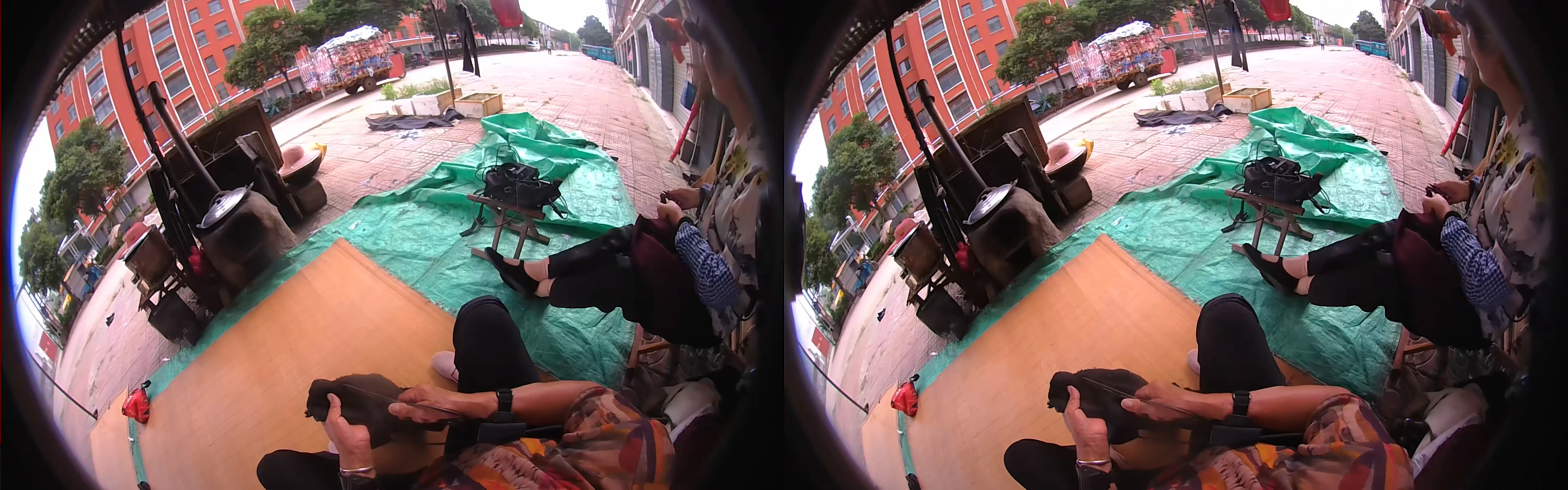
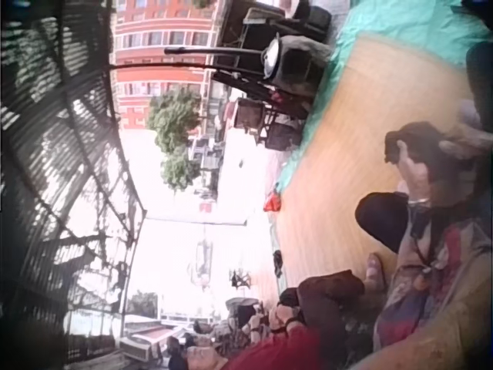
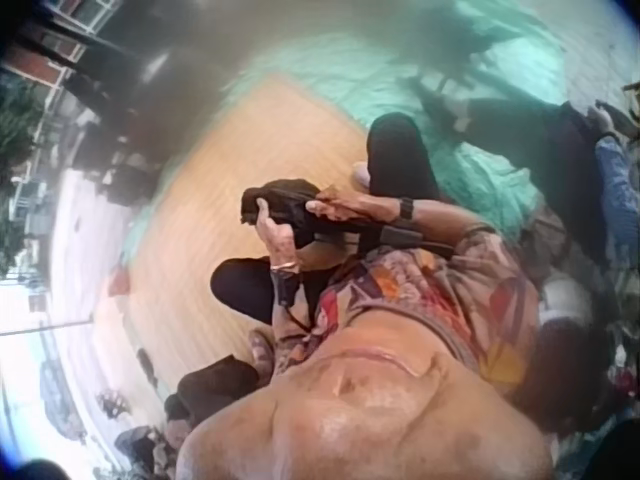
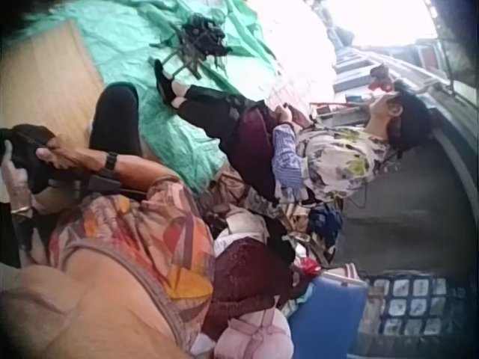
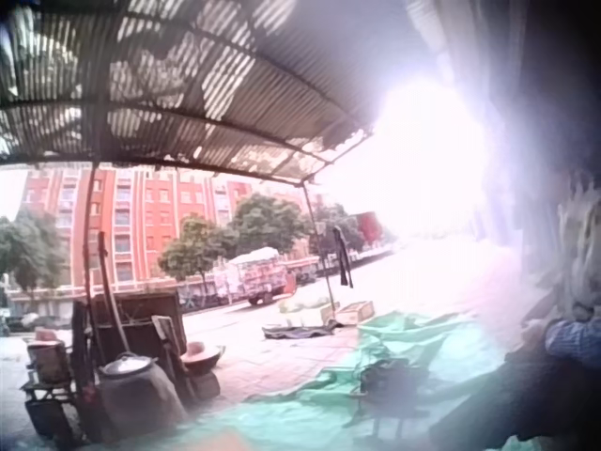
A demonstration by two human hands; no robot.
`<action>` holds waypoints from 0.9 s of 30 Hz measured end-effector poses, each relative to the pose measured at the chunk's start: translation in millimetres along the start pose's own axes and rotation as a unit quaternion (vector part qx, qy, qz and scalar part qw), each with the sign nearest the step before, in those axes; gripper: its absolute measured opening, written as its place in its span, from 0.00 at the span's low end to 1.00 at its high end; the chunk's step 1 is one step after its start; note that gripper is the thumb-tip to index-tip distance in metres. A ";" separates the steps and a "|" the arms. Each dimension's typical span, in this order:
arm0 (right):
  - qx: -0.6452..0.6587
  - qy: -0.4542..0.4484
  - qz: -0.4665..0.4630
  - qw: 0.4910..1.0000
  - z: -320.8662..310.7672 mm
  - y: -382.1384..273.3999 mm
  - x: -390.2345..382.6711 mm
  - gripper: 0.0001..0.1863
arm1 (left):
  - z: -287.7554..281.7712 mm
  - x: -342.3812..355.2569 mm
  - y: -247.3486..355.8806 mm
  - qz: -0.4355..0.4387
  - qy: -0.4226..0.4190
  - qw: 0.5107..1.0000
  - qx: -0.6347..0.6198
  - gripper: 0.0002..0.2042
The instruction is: Cutting a piece of black leather using a pair of scissors.
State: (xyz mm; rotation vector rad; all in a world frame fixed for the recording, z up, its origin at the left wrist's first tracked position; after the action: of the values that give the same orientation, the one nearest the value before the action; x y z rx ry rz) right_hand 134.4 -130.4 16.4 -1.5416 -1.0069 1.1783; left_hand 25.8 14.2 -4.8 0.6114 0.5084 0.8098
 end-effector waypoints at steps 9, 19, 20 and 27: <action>0.111 0.025 -0.053 0.992 -10.9 -5.9 -0.1 0.27 | -13.3 9.9 -2.5 -0.023 0.001 0.999 -0.036 0.14; 0.035 -0.005 0.040 0.999 -3.4 4.4 3.3 0.29 | 2.9 0.5 3.0 -0.013 0.005 0.999 -0.029 0.14; 0.033 -0.002 0.040 0.999 -3.9 2.7 2.3 0.29 | 1.4 1.0 2.3 -0.008 0.008 1.000 -0.021 0.14; 0.106 0.022 -0.104 0.989 -3.7 -4.3 -2.8 0.26 | 9.8 -5.8 15.4 -0.022 0.000 0.999 -0.041 0.15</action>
State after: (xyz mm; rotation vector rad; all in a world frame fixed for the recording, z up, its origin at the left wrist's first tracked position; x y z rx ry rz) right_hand 137.1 -132.8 21.7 -1.2576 -0.9548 1.0639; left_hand 20.7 15.0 13.6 0.5215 0.4852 0.7852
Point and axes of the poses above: each hand's wrist, its own x-axis towards the middle knuckle, its own z-axis out of the palm, y = z × x, the point moved 2 cm from there along x, towards the middle knuckle
